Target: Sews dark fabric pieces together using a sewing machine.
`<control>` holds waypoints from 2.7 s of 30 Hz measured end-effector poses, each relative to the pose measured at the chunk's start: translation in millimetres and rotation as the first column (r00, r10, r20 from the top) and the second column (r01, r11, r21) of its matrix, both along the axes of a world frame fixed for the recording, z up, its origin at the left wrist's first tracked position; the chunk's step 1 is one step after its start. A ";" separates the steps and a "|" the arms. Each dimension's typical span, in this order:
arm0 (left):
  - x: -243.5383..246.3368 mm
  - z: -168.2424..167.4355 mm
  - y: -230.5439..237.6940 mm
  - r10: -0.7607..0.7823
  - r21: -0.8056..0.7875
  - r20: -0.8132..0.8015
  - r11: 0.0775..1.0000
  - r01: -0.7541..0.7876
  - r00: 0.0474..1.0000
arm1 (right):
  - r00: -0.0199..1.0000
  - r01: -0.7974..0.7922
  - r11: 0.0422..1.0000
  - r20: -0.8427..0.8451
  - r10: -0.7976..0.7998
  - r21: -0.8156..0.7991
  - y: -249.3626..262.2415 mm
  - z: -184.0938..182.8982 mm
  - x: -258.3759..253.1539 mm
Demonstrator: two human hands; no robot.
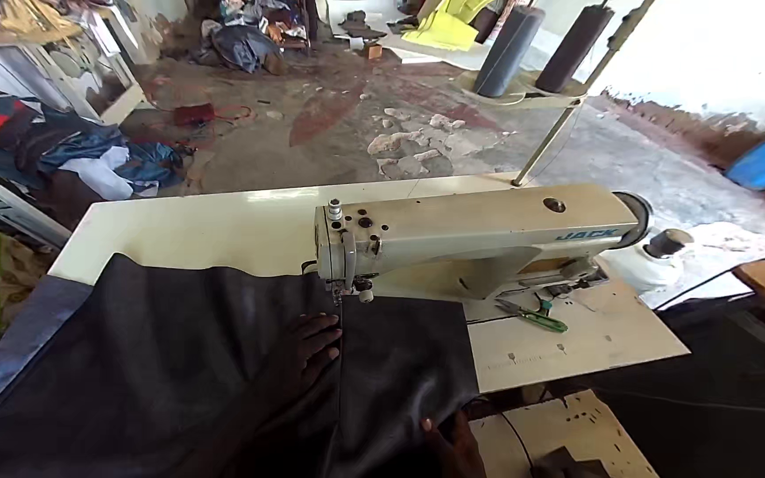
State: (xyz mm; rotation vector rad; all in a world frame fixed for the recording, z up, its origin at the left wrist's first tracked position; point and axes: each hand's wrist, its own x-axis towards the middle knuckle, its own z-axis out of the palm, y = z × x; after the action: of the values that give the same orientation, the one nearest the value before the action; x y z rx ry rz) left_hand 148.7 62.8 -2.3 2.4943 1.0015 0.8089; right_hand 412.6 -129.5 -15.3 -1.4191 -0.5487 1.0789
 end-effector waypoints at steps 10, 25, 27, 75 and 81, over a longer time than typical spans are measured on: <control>12.8 16.6 -5.8 0.055 -0.017 -0.303 0.998 -0.064 0.952 | 0.962 -0.204 0.956 -0.138 0.236 0.211 32.6 84.7 63.0; 2.2 8.7 -12.5 0.021 -0.050 -0.223 0.998 -0.033 0.975 | 0.058 -0.801 0.577 0.937 0.343 -0.162 121.9 74.3 2.1; 0.2 11.0 -14.7 0.006 -0.021 -0.219 1.000 -0.011 0.976 | -0.066 -0.838 0.498 0.947 0.315 -0.224 146.4 48.9 -3.8; -4.7 9.1 8.7 -0.010 0.101 -0.171 0.995 0.028 0.985 | -0.158 -0.874 0.429 0.969 0.193 -0.228 174.2 30.3 11.5; -5.5 10.6 13.1 -0.014 0.080 -0.156 0.996 0.026 0.988 | -0.174 -0.887 0.398 0.967 0.185 -0.235 183.0 32.9 19.0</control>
State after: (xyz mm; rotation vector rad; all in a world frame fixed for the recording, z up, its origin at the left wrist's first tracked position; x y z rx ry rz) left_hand 143.2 75.9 8.3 2.6672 1.0107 0.6710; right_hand 431.6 53.5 17.6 -1.0038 -2.6221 0.3014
